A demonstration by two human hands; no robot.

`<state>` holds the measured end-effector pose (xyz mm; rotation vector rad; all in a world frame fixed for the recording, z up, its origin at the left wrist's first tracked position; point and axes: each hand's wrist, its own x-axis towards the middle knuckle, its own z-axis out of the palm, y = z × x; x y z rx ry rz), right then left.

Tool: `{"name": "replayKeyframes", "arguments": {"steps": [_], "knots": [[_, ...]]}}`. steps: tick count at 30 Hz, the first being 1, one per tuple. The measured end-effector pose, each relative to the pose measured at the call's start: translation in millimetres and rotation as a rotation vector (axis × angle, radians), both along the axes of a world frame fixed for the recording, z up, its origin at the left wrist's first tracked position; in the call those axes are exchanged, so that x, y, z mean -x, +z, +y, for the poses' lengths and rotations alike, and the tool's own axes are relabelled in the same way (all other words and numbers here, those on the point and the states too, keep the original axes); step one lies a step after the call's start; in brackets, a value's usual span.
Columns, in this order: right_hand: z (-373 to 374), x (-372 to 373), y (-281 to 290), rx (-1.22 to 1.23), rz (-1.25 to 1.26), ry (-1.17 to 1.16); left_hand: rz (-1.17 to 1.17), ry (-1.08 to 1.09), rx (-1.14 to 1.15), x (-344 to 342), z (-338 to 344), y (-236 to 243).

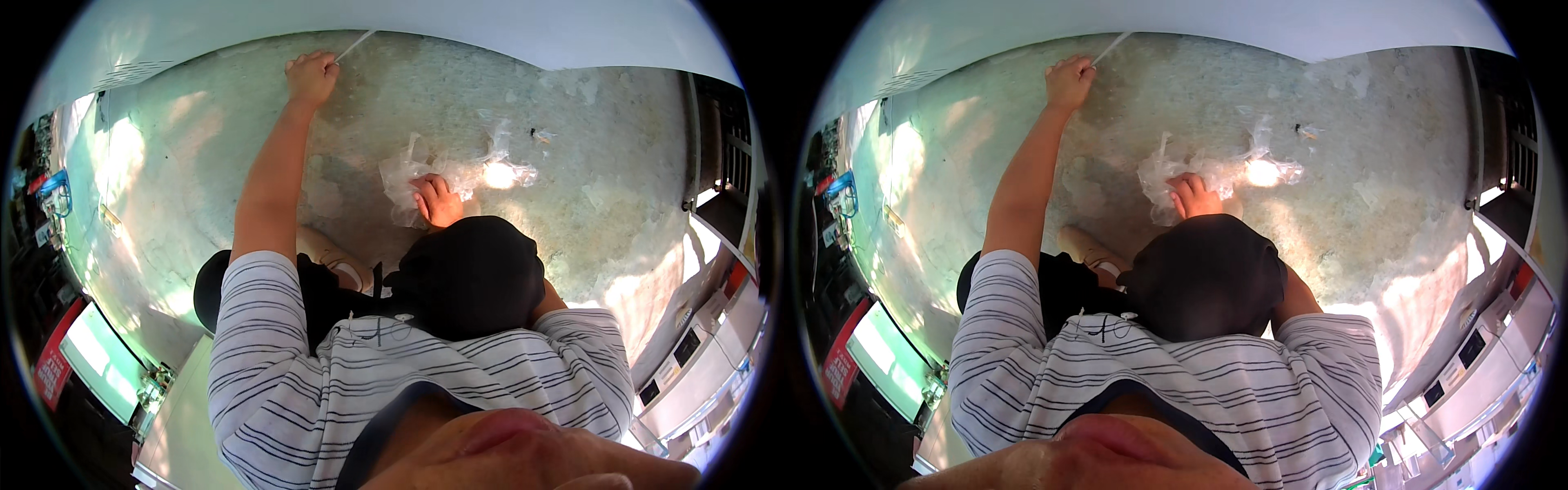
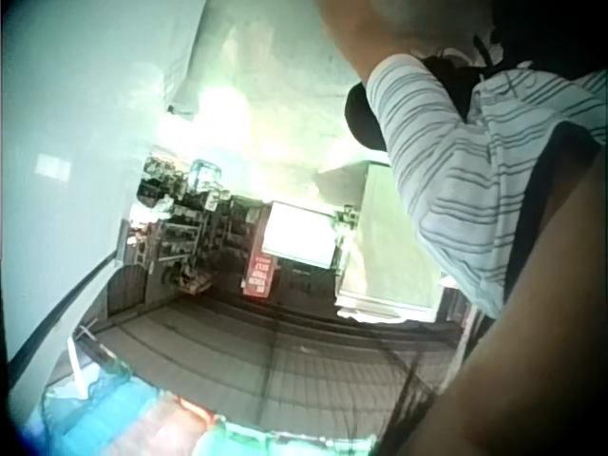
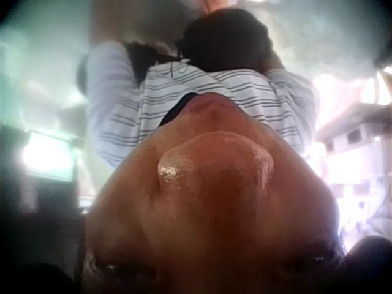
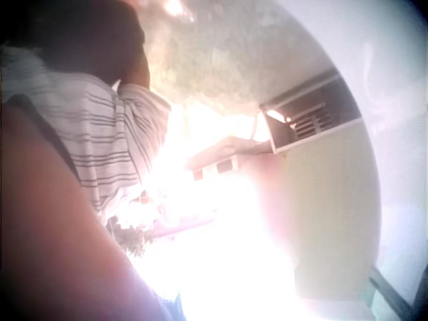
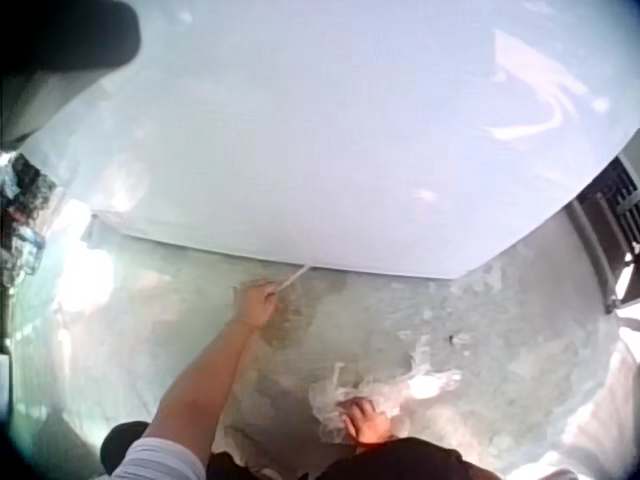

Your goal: The person scrapes adhesive residue from the edge of a freezer chest with a small black blade, then applies a piece of clear adhesive tape to the corner.

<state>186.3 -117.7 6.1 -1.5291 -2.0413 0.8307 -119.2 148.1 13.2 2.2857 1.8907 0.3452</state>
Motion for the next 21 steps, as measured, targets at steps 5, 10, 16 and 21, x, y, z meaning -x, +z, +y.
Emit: {"name": "replayKeyframes", "arguments": {"steps": [5,10,16,21], "knots": [[0,0,2,-0.016,0.019,0.017,0.278,-0.284,0.173,64,-21,30],[3,-3,-4,-0.034,0.028,0.025,0.913,-0.227,0.624,177,-77,64],[0,2,1,0.050,0.020,0.015,0.245,0.091,0.382,136,-43,66],[0,1,-1,0.006,-0.005,-0.001,-0.059,0.100,0.520,17,3,31]]}}
